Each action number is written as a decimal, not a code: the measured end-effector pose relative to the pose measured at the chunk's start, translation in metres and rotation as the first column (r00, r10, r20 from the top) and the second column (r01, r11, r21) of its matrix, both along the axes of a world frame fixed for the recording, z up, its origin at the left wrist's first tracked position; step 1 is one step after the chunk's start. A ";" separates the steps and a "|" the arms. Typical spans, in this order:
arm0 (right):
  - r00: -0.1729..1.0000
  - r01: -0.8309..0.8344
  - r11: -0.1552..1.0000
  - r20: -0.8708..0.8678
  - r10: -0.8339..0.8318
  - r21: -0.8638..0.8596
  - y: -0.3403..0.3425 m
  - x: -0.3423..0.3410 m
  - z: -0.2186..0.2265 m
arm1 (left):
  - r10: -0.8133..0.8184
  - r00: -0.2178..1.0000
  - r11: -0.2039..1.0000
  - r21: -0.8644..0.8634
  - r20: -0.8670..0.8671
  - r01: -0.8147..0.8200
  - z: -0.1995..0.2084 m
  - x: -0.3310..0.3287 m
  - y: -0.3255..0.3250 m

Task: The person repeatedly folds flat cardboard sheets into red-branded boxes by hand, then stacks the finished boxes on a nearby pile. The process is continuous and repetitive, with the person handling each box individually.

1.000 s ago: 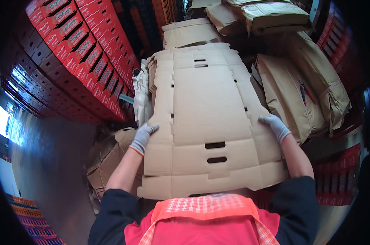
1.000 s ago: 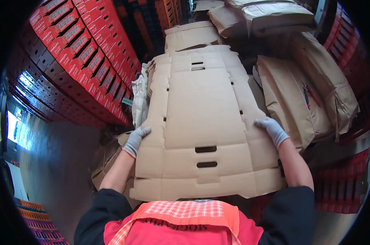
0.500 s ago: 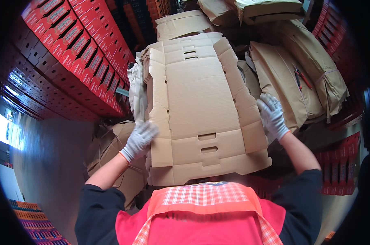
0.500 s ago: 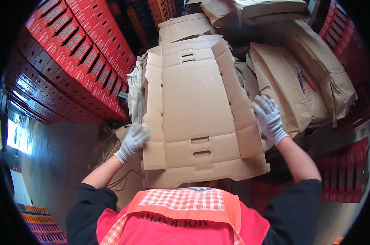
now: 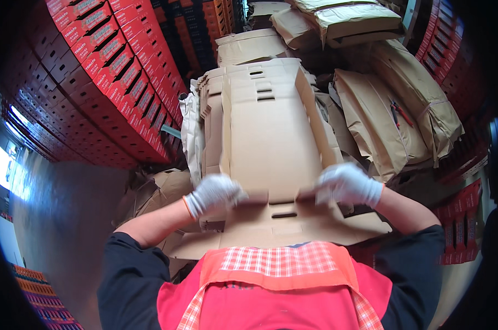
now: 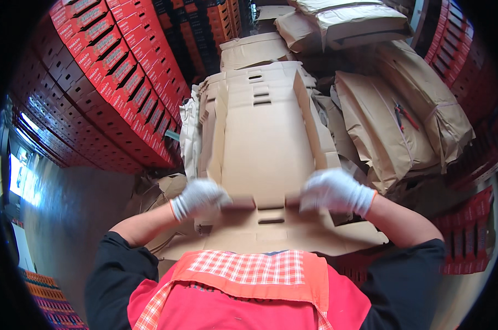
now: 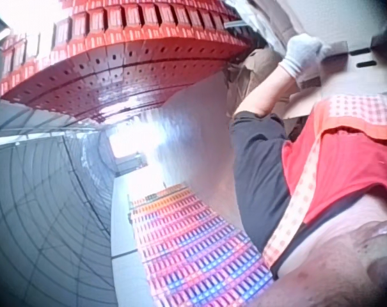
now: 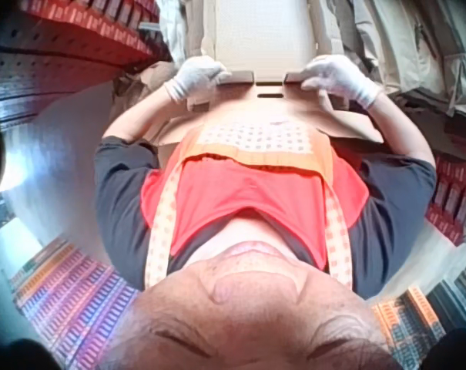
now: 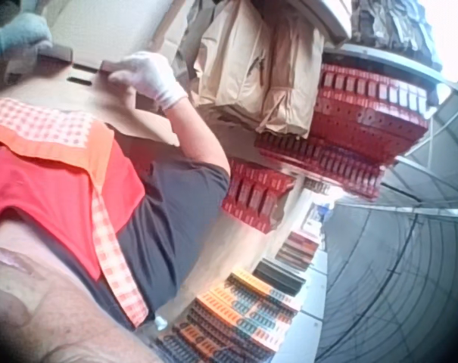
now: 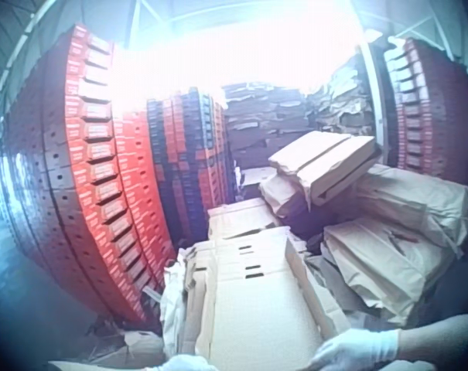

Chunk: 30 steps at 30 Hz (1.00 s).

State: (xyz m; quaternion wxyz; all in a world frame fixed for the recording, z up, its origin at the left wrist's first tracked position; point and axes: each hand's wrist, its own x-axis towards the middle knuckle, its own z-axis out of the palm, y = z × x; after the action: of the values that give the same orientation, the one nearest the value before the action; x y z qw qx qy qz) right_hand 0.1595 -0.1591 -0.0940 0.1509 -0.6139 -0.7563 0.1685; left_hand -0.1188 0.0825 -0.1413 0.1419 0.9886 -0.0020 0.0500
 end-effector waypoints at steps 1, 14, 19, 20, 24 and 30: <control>1.000 -0.006 0.950 -0.022 -0.001 -0.313 -0.011 -0.017 0.003 | -0.067 0.954 0.997 -0.056 -0.294 0.053 0.001 -0.008 -0.014; 0.907 0.410 0.886 0.003 -0.420 0.215 0.018 0.044 -0.088 | 0.601 0.799 0.789 0.181 -0.024 -0.587 -0.050 0.005 0.036; 0.080 0.797 0.561 -0.884 -0.461 -0.221 0.031 0.047 -0.155 | 0.581 0.772 -0.447 -0.893 -0.258 0.038 -0.124 0.029 0.027; -0.311 0.677 0.516 -0.839 -0.446 -0.525 0.031 0.051 -0.152 | 0.612 0.740 -0.533 -0.836 -0.278 0.127 -0.126 0.033 0.024; -0.191 0.549 0.723 -0.904 -0.382 -0.421 0.026 0.062 -0.077 | 0.665 0.719 -0.545 -0.791 -0.203 0.280 -0.110 0.038 -0.006; 0.544 0.611 0.789 -0.690 -0.478 -0.065 0.036 0.013 0.118 | 0.489 0.835 -0.797 -0.518 -0.251 0.311 -0.105 0.056 -0.073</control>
State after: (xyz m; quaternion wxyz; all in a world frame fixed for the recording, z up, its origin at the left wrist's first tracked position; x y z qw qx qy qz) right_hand 0.1722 -0.1227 0.0242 0.5144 -0.6972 -0.4306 0.2527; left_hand -0.0629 0.0093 -0.2465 0.9415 0.0902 0.2028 0.2536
